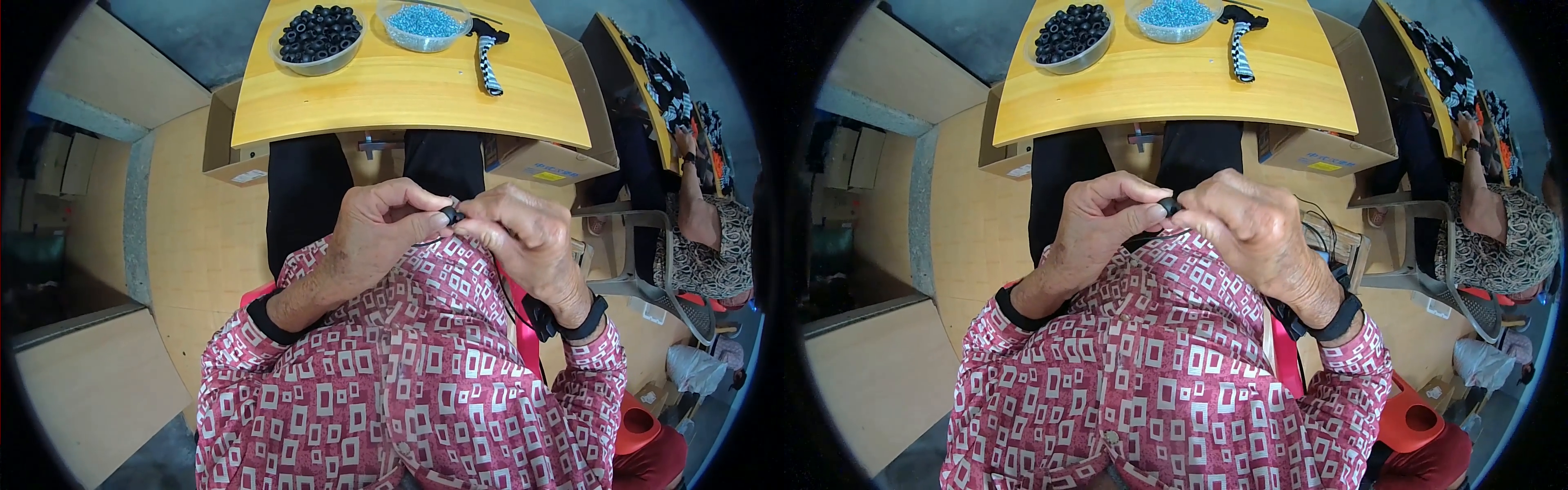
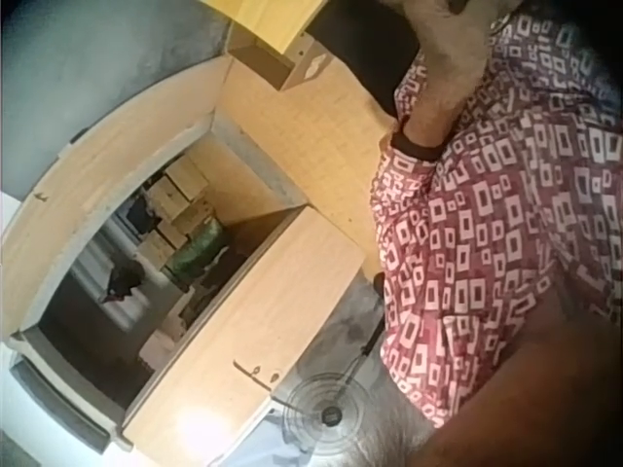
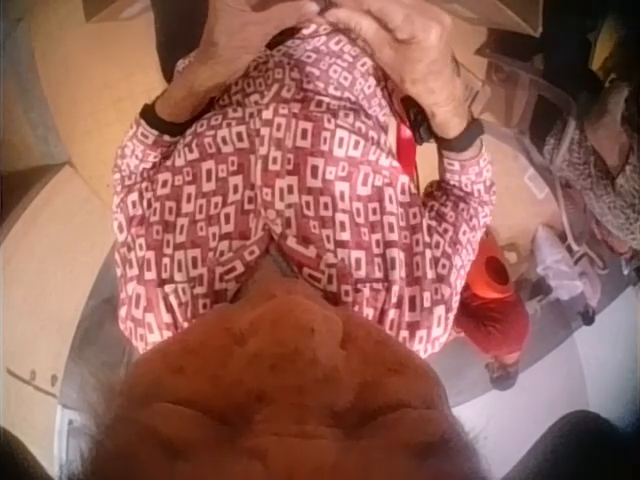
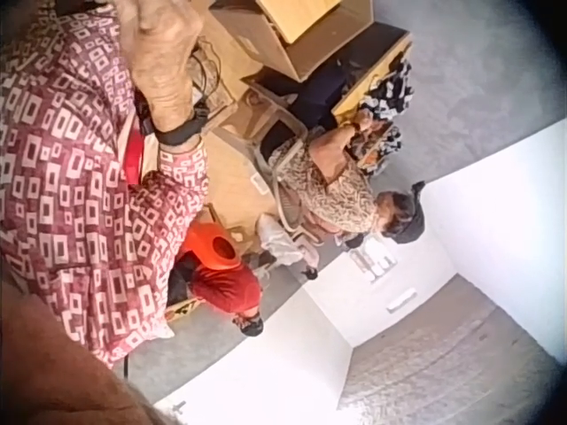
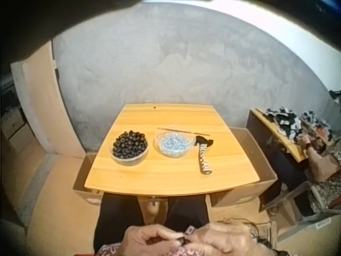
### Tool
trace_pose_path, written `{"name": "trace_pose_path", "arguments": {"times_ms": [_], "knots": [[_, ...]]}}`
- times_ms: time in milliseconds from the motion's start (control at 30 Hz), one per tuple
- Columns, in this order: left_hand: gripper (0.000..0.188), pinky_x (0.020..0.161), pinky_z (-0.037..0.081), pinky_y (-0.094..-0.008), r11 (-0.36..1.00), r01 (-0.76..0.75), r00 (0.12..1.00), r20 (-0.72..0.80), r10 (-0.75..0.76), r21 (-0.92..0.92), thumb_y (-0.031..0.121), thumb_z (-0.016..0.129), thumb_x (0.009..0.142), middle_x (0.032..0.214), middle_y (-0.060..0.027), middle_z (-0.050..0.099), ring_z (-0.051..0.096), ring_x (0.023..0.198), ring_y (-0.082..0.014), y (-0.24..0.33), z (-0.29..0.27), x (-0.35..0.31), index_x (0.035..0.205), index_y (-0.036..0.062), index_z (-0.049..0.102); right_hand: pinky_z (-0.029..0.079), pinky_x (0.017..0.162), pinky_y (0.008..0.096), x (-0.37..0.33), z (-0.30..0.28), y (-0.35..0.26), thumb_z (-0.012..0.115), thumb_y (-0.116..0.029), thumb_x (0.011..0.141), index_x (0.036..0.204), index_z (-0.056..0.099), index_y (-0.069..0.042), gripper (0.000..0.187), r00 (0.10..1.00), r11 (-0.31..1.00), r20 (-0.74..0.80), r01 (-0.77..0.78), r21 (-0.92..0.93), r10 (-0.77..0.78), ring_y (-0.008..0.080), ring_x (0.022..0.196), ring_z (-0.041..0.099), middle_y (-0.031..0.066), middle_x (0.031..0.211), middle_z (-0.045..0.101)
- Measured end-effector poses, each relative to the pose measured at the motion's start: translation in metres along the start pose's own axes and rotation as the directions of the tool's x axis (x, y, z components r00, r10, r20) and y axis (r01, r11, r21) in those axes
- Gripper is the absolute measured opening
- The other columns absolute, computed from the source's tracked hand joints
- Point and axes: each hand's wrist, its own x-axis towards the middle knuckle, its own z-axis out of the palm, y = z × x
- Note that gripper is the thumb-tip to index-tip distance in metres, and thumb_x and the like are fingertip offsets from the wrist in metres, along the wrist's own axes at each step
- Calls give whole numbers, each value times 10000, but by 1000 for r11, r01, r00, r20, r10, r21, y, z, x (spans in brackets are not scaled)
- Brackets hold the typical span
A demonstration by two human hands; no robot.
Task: The person assembles small components by picking black plastic pieces and small pins from bowls on the table and fitting them together by hand.
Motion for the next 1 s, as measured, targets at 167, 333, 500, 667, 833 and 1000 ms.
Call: {"name": "trace_pose_path", "arguments": {"times_ms": [167,333,500,667,833,1000], "knots": [[156,757,544,-217,999,-3,999,-52,1,-35,-18,666,854,923,-70,676,645,821,-94,-1,0,-5,1008,3,679,553,609,322,-1,8,-7,726,-57,779,892,655,-7,143,999,995,-5,-44,91,45,239,732,680,108,840,663],[157,783,554,-226,994,2,999,-41,-7,-110,-33,659,853,941,-74,672,647,831,-103,-1,-7,-8,1005,-5,677,542,538,306,0,18,-13,712,8,721,904,631,54,206,962,929,-32,252,-272,-271,234,668,651,119,779,603],[158,785,559,-227,998,-9,1000,-25,7,-57,-34,658,851,948,-74,668,648,837,-105,5,-13,-12,1007,-10,675,540,532,307,2,20,-19,711,15,703,899,630,64,218,929,861,5,344,-375,-369,229,663,649,126,782,598],[159,770,557,-225,998,-65,998,-15,65,14,-30,662,849,951,-78,669,646,845,-105,11,-12,-13,1006,-11,674,532,566,286,3,14,-15,721,-25,778,886,672,14,125,999,993,-28,28,118,-24,186,677,651,105,787,651],[167,759,545,-222,997,-22,998,64,18,69,-33,663,844,945,-84,671,646,846,-113,8,-6,-9,1011,-22,666,506,632,247,-2,8,6,741,-67,793,837,688,8,102,985,863,95,-173,475,145,130,712,648,76,797,676],[167,757,528,-222,992,35,989,139,-52,119,-34,666,835,924,-71,676,640,853,-95,-2,-14,-8,1000,-11,657,503,630,251,-2,10,18,764,-88,764,897,687,-7,174,975,872,209,-165,460,74,122,706,638,58,773,661]]}}
